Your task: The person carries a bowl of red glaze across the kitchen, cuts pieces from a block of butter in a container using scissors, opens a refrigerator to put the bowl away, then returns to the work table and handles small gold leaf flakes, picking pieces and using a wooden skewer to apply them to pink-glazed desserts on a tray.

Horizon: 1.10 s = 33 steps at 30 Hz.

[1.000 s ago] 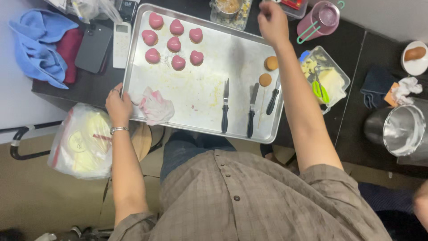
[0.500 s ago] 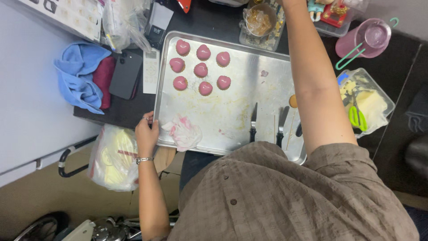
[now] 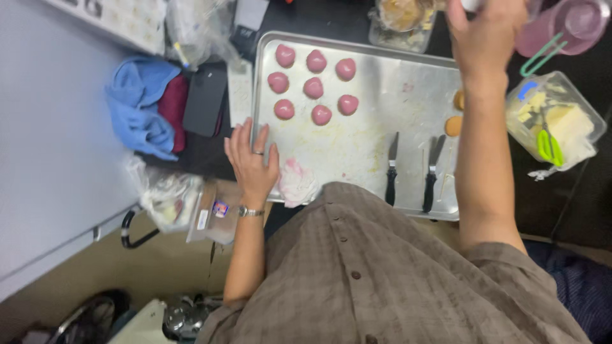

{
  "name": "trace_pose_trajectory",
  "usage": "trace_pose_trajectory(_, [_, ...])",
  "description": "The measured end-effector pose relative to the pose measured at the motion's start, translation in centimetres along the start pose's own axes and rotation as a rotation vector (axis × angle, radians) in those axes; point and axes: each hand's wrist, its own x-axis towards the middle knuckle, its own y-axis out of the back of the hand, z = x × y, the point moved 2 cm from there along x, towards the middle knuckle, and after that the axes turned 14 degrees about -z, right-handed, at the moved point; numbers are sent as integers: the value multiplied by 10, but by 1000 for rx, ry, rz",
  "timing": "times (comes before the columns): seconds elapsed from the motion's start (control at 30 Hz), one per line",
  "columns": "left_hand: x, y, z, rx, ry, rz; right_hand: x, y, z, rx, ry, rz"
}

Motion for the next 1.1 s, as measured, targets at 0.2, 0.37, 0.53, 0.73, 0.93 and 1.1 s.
trace_pose_trajectory(0.2, [-76, 57, -75, 42, 476, 415, -79, -2, -36, 315, -198, -156])
trace_pose_trajectory(0.37, [-51, 50, -50, -172, 289, 307, -100, -29, -100, 680, -195, -282])
trace_pose_trajectory(0.53, [-11, 16, 65, -221, -222, 25, -110, -45, -189, 534, -134, -429])
trace_pose_trajectory(0.73, [0, 1, 70, -480, -97, -486, -118, -31, -210, 529, -73, -593])
trace_pose_trajectory(0.93, [0, -2, 71, -841, -313, -812, -114, 0, -223, 516, 172, -594])
trace_pose_trajectory(1.1, [-4, -4, 69, -693, -169, -779, -97, 30, -236, 735, 269, -695])
